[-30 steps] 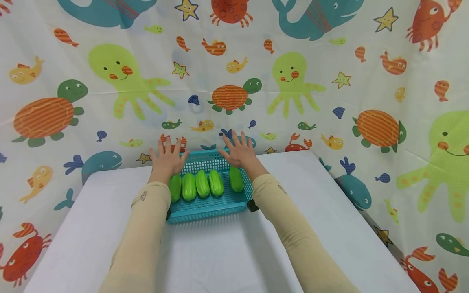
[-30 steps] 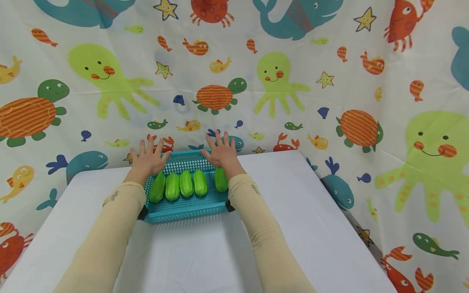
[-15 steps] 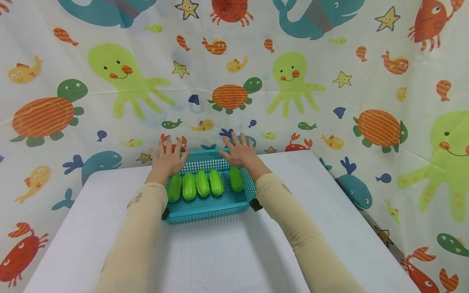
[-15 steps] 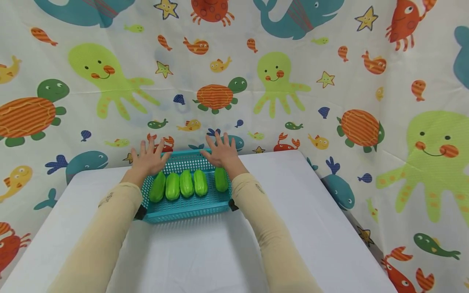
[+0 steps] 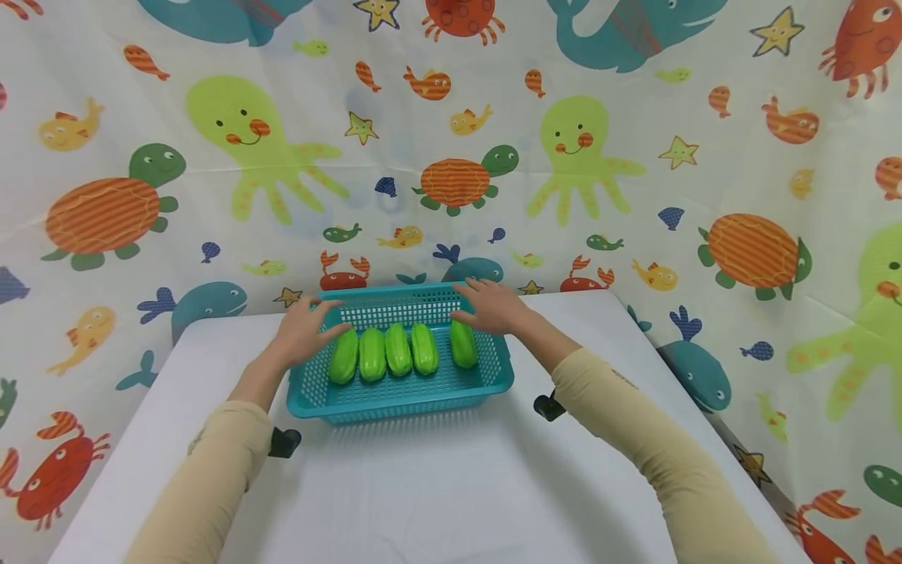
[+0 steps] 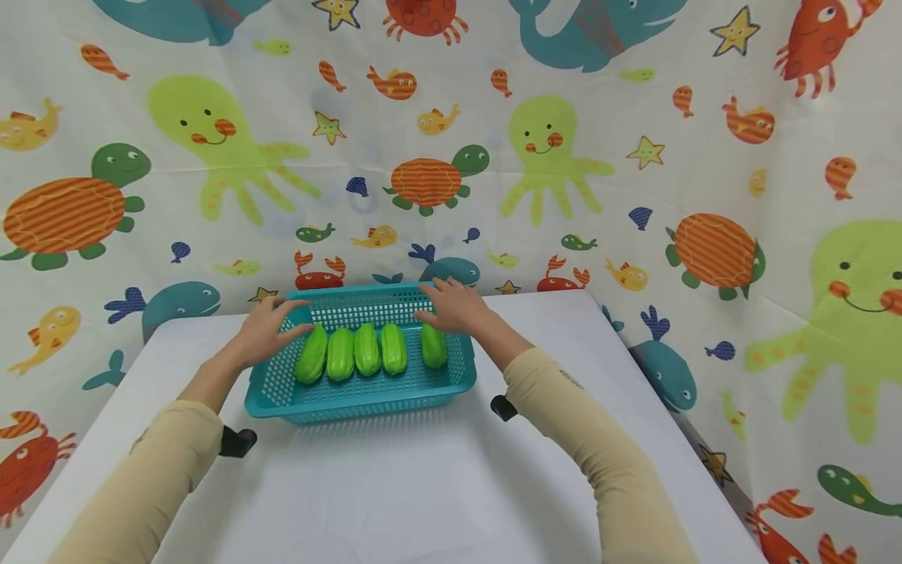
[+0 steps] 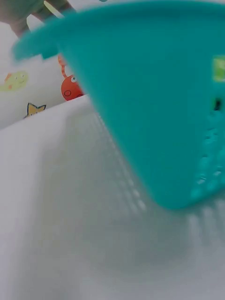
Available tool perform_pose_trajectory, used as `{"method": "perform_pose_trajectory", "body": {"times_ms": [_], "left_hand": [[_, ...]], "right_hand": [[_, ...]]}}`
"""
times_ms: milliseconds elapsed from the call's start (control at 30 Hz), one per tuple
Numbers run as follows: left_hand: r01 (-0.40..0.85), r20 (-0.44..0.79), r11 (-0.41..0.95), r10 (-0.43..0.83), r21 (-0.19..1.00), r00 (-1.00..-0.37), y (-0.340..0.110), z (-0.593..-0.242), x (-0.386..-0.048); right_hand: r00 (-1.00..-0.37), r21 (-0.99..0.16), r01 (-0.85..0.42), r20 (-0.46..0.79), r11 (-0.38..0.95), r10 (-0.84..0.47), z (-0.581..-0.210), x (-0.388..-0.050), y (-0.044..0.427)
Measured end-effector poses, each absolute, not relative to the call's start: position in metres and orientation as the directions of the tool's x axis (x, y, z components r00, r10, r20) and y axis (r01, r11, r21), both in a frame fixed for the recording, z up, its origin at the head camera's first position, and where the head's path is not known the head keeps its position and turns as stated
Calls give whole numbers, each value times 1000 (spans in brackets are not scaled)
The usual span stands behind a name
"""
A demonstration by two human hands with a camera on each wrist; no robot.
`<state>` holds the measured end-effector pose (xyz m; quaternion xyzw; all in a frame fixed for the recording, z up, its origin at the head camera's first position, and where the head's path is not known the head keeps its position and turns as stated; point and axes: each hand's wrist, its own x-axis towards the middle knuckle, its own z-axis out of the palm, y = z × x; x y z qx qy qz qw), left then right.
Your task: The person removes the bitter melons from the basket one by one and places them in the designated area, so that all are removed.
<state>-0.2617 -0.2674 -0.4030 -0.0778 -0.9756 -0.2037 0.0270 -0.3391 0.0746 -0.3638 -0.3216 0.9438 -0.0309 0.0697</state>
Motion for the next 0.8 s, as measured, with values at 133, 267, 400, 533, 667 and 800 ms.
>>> {"method": "perform_pose_trajectory", "body": {"times_ms": [133,267,400,533,667,800], "left_hand": [[121,103,862,80,493,-991,-276,-411,-247],[78,66,805,48,589,-997,-289,-421,-237],[25,0,730,34,683,-999,-303,-435,-232],[-28,-67,627,39,778,-997,-316,-452,-225],[-43,-83,536,50,843,-995,-324,-462,-219],[-48,-91,505,60,862,-994,-327,-466,-215]], "right_hand": [[-757,-188,-627,-81,756,-648,-366,-334,77],[-743,-258,-635,-57,728,-667,-367,-330,74],[-737,-314,-630,-45,710,-674,-366,-327,71],[-738,-324,-627,-45,708,-674,-368,-329,68],[-732,-353,-624,-48,697,-680,-370,-329,66],[-720,-380,-624,-59,683,-691,-372,-329,64]]}}
